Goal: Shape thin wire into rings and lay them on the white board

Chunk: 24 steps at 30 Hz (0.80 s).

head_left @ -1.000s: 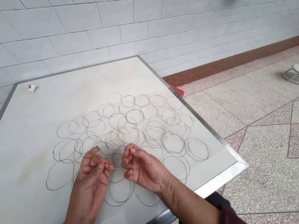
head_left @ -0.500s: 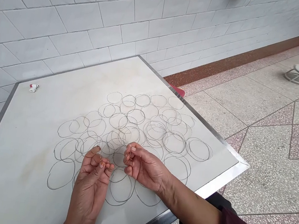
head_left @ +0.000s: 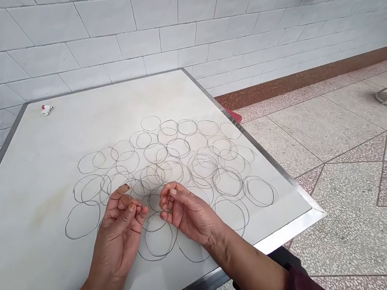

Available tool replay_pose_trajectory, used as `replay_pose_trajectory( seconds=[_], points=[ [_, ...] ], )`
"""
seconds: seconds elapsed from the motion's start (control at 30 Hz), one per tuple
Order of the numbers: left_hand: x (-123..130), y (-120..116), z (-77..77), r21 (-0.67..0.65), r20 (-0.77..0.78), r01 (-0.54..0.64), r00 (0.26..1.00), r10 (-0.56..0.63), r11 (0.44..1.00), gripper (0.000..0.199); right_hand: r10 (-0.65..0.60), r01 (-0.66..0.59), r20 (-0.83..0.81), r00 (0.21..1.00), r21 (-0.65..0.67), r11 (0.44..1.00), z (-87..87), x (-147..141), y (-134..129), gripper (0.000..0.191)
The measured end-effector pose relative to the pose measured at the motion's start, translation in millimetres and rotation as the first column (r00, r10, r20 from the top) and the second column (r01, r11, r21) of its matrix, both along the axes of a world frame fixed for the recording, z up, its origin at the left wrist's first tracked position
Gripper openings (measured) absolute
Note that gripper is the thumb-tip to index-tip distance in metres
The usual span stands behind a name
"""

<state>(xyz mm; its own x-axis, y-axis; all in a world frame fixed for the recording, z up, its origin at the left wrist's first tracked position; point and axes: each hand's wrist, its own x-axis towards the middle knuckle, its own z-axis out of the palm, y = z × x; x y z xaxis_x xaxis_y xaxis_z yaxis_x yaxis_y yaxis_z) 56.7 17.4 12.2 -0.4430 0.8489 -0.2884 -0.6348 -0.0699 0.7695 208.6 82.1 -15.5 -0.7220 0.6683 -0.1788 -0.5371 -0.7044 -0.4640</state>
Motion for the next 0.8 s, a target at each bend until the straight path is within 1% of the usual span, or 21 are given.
replay_pose_trajectory(
  seconds=[0.17, 0.27, 0.37, 0.5, 0.67, 0.8],
  points=[
    [-1.2, 0.2, -0.7, -0.014, 0.002, -0.029, 1.0, 0.03, 0.999, 0.047, 0.035, -0.039, 0.042, 0.999, 0.113, 0.993, 4.6, -1.8, -4.0, 0.023],
    [-1.2, 0.3, -0.2, -0.021, 0.016, -0.042, 0.999, 0.043, 0.999, 0.045, 0.023, -0.046, 0.118, 0.993, 0.193, 0.98, 4.5, -4.7, -6.9, 0.023],
    [-0.7, 0.6, 0.9, -0.03, 0.02, -0.053, 0.998, 0.053, 0.998, 0.045, 0.005, -0.04, 0.144, 0.99, 0.241, 0.97, 1.9, -6.7, -8.5, 0.023],
    [-1.3, 0.5, 0.8, -0.034, 0.003, -0.052, 0.999, 0.053, 0.998, 0.045, -0.017, -0.019, 0.147, 0.989, 0.234, 0.972, 0.7, -5.9, -8.3, 0.025],
    [-3.2, -0.6, -1.4, -0.026, 0.008, -0.043, 0.999, 0.044, 0.999, 0.046, -0.018, -0.003, 0.124, 0.992, 0.169, 0.986, 4.6, -4.8, -7.5, 0.026],
    [-3.4, 0.1, -1.9, -0.028, 0.018, -0.039, 0.999, 0.039, 0.999, 0.045, -0.028, 0.011, 0.122, 0.992, 0.139, 0.99, 4.1, -5.4, -6.7, 0.027]
  ],
)
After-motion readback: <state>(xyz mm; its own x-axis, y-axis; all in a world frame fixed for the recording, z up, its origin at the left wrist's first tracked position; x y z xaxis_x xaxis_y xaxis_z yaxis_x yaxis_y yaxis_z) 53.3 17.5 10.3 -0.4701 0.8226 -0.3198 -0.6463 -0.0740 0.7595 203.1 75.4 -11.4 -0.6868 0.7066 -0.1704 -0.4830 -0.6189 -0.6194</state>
